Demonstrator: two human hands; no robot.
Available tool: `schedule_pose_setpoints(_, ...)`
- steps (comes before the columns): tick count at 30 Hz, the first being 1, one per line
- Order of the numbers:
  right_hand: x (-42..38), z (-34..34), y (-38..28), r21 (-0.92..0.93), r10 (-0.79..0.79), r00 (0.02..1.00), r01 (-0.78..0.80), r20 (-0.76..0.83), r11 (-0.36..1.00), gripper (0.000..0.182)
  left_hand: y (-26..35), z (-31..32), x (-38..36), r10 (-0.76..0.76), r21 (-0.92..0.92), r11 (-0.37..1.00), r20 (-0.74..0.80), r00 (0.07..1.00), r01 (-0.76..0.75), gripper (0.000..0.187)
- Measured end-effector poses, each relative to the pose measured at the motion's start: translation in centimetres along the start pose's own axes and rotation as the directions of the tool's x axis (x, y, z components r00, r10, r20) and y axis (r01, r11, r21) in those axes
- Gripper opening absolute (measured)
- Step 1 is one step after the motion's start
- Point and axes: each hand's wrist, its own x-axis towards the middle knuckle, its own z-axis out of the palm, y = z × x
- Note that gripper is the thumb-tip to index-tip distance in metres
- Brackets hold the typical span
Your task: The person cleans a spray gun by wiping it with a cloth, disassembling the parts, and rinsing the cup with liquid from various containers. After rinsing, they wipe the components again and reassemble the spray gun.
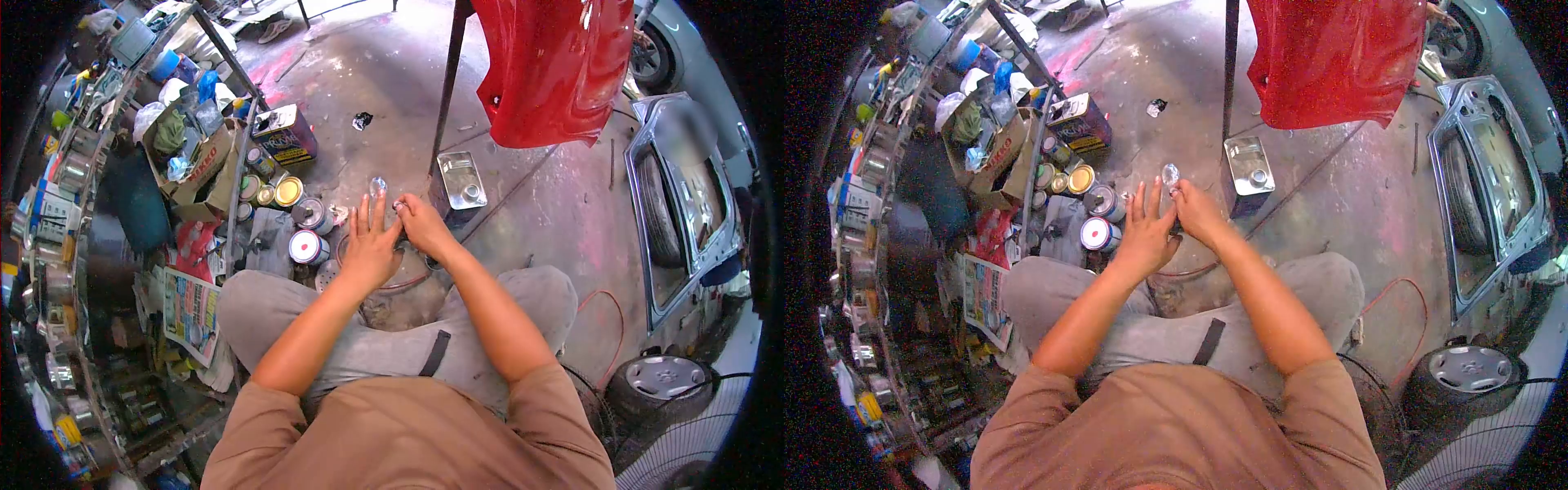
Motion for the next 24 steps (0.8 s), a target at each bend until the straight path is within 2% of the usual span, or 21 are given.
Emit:
schedule_pose_setpoints(3,0.2,-0.3,0.1,0.088,0.086,0.992,-0.078,-0.092,0.993,0.032,0.5,-1.1,0.7,-0.001,-0.096,0.995,0.021,1.000,0.003,0.076)
schedule_pose_setpoints(5,-0.1,-0.6,-0.1,0.212,0.086,0.991,-0.063,-0.101,0.975,0.032,0.3,-0.7,0.6,-0.010,-0.155,0.988,0.019,1.000,0.013,0.075)
schedule_pose_setpoints(8,2.1,-1.2,2.5,0.297,0.049,0.982,0.009,-0.185,0.955,0.031,-1.7,0.9,1.1,-0.106,-0.500,0.864,-0.072,0.992,0.056,0.069)
schedule_pose_setpoints(9,2.5,-1.4,2.9,0.312,0.035,0.974,0.038,-0.223,0.949,0.031,-2.0,0.6,1.3,-0.202,-0.822,0.555,0.018,0.979,0.130,0.068)
schedule_pose_setpoints(10,2.5,-1.4,3.3,0.368,0.038,0.978,0.042,-0.207,0.929,0.031,-2.3,0.2,1.5,-0.248,-0.975,0.132,0.140,0.958,0.177,0.067)
schedule_pose_setpoints(11,2.6,-1.5,3.7,0.421,0.039,0.981,0.046,-0.191,0.906,0.031,-2.6,-0.1,1.7,-0.238,-0.930,-0.318,0.268,0.934,0.185,0.068)
schedule_pose_setpoints(12,2.6,-1.7,3.5,0.470,0.036,0.984,0.051,-0.174,0.881,0.030,-2.7,-1.0,2.0,-0.250,-0.905,-0.384,0.291,0.923,0.181,0.069)
schedule_pose_setpoints(13,2.3,-1.9,3.1,0.521,0.104,0.990,-0.037,-0.099,0.852,0.030,-2.6,-2.0,2.2,-0.262,-0.876,-0.450,0.315,0.912,0.173,0.070)
schedule_pose_setpoints(14,2.2,-1.8,2.9,0.515,0.086,0.989,-0.011,-0.122,0.857,0.030,-2.7,-2.7,2.3,-0.274,-0.843,-0.514,0.338,0.900,0.160,0.071)
schedule_pose_setpoints(16,1.8,-1.7,1.9,0.506,0.046,0.985,0.044,-0.164,0.862,0.030,-3.0,-1.9,2.5,-0.310,-0.882,-0.443,0.322,0.895,0.163,0.066)
schedule_pose_setpoints(17,1.0,-2.6,0.8,0.516,0.173,0.983,-0.116,-0.064,0.849,0.030,-3.3,-1.4,2.4,-0.337,-0.902,-0.400,0.309,0.889,0.161,0.063)
schedule_pose_setpoints(18,1.3,-2.2,1.5,0.542,0.091,0.992,-0.029,-0.089,0.840,0.027,-3.8,0.4,2.1,-0.351,-0.982,-0.104,0.185,0.918,0.158,0.059)
schedule_pose_setpoints(19,0.5,-2.7,0.0,0.475,0.109,0.988,-0.045,-0.109,0.879,0.027,-4.3,2.0,2.1,-0.345,-0.967,0.213,0.061,0.936,0.141,0.054)
schedule_pose_setpoints(20,1.2,-2.3,1.0,0.454,0.078,0.991,-0.022,-0.105,0.891,0.028,-3.6,2.0,1.8,-0.389,-0.841,0.522,-0.087,0.917,0.142,0.046)
schedule_pose_setpoints(21,0.4,-2.5,-0.8,0.574,0.090,0.995,-0.053,-0.037,0.817,0.030,-3.2,1.7,1.4,-0.202,-0.573,0.818,-0.375,0.905,-0.055,0.047)
schedule_pose_setpoints(22,0.1,-2.7,-1.7,0.567,0.125,0.992,-0.092,-0.020,0.819,0.032,-2.4,0.9,1.4,-0.203,-0.530,0.848,-0.323,0.924,0.001,0.046)
schedule_pose_setpoints(24,-1.0,-2.7,-3.7,0.611,0.142,0.989,-0.137,0.041,0.780,0.037,-0.9,-0.3,1.2,-0.225,-0.506,0.862,-0.322,0.919,0.034,0.045)
